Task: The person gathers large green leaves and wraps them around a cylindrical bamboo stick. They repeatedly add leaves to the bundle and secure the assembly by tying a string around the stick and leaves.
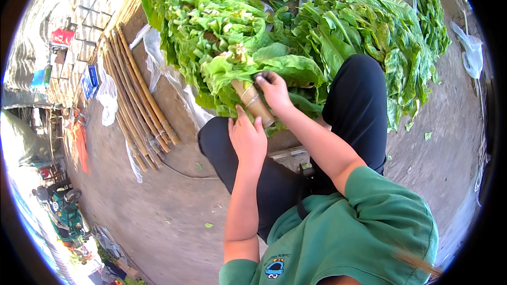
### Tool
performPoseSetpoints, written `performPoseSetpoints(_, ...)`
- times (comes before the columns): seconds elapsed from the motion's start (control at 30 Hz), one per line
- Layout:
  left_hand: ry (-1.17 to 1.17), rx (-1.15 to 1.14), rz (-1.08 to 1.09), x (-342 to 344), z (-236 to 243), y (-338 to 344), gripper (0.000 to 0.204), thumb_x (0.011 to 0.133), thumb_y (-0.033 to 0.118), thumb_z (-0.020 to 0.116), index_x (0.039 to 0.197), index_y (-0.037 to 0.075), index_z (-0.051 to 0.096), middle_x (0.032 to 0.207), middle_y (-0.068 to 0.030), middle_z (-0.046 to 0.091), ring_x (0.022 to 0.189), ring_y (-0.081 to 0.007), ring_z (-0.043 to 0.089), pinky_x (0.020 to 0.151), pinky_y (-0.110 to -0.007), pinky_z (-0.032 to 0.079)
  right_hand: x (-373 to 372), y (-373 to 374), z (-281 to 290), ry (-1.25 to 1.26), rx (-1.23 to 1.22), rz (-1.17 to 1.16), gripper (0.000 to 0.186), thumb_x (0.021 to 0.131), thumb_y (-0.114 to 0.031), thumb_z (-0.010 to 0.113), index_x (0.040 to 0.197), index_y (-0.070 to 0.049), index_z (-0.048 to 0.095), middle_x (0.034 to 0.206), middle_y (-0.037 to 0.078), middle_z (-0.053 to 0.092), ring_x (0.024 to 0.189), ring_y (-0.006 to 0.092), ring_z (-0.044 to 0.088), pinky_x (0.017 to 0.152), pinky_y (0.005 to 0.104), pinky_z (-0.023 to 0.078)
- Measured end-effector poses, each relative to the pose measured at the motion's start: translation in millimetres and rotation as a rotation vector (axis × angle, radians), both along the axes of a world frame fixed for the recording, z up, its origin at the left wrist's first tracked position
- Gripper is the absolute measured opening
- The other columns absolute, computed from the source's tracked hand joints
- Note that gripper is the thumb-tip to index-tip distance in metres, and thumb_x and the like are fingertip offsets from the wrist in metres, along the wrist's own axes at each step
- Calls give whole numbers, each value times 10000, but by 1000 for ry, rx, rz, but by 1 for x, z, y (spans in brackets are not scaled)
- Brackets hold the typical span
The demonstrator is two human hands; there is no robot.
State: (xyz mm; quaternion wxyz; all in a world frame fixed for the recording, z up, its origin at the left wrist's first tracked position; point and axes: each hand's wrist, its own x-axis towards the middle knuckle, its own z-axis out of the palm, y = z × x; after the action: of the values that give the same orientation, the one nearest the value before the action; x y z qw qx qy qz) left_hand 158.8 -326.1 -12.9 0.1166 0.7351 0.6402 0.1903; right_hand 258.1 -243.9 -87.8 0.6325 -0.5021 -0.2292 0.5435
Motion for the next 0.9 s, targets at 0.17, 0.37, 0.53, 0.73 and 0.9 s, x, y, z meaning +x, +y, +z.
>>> performPoseSetpoints(0.17,-1142,-649,343,-2,-54,14,391,957,313,379,1093,-34,497,913,-103,558,835,-176,512,809,-311,403,14,8,1,-84,37,64,85,834,-59,589,869,19,593,757,11,588,674,72,501,620,229,426)
performPoseSetpoints(0.37,-1277,-452,336,-2,-54,50,450,962,372,357,1128,-25,487,1026,-97,546,906,-161,501,818,-292,408,19,0,4,-143,57,168,131,819,-66,617,915,22,600,800,18,595,711,65,499,636,214,413)
performPoseSetpoints(0.53,-1236,-434,276,8,-57,52,505,954,402,371,1213,-27,428,1117,-115,515,959,-180,494,874,-305,388,13,4,11,-142,50,32,127,829,-71,602,896,37,597,770,25,602,687,71,496,619,222,415)
performPoseSetpoints(0.73,-1370,-465,363,9,-58,45,497,951,377,390,1276,2,368,1171,-124,477,1017,-187,479,879,-306,392,21,-10,27,-86,-141,160,120,853,-71,571,934,12,601,834,14,604,724,73,511,658,227,437)
performPoseSetpoints(0.9,-1432,-447,295,8,-56,50,505,939,382,426,1256,-8,376,1144,-111,488,1008,-176,473,878,-315,393,13,-15,22,-220,58,92,123,830,-66,597,915,21,611,819,56,623,689,90,536,623,246,453)
